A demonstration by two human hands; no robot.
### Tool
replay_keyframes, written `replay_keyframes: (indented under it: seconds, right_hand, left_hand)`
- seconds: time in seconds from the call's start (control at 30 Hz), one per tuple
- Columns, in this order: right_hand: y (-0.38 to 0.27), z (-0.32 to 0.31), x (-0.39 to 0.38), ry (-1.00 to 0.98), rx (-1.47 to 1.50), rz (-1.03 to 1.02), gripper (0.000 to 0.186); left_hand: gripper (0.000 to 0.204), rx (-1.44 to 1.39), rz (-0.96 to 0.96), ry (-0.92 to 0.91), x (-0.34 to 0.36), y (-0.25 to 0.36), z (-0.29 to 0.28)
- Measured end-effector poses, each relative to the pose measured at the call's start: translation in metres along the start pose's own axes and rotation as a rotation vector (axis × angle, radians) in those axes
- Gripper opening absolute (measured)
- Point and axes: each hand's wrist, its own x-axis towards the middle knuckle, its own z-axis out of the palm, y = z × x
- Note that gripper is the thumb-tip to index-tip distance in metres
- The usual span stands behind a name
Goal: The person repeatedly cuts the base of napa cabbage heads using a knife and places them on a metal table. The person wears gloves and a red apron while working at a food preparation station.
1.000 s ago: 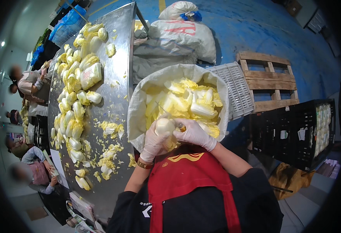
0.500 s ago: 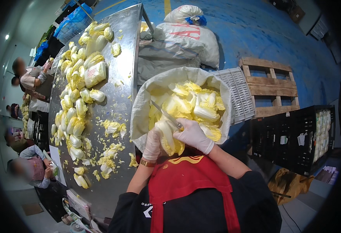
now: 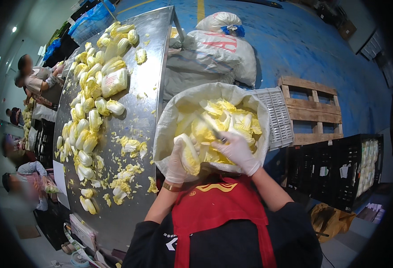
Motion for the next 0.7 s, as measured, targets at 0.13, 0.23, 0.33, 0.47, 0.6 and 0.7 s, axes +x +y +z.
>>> replay_keyframes:
  seconds: [0.13,0.23,0.33,0.47,0.6,0.7]
  right_hand:
    - [-0.031,0.034,-0.004,0.051,0.003,-0.161,0.05]
    - [-0.033,0.04,0.002,0.072,0.032,-0.1,0.047]
    - [-0.041,0.036,0.002,-0.058,0.147,0.057,0.047]
    - [-0.021,0.048,0.007,-0.017,0.242,0.015,0.044]
    - [-0.014,0.046,0.01,-0.014,0.25,0.071,0.035]
    - [-0.006,0.048,0.012,0.03,0.088,0.076,0.031]
  left_hand:
    - [0.057,0.345,0.178,0.023,-0.001,0.004,0.032]
    - [0.053,0.186,0.229,0.059,0.003,-0.007,0.045]
    - [0.049,0.232,0.209,0.046,0.006,-0.01,0.027]
    - [0.043,0.512,0.309,-0.005,0.004,-0.008,0.028]
    - [0.043,0.306,0.243,0.133,0.021,-0.016,0.015]
    - [0.044,0.321,0.321,0.167,0.025,-0.018,0.009]
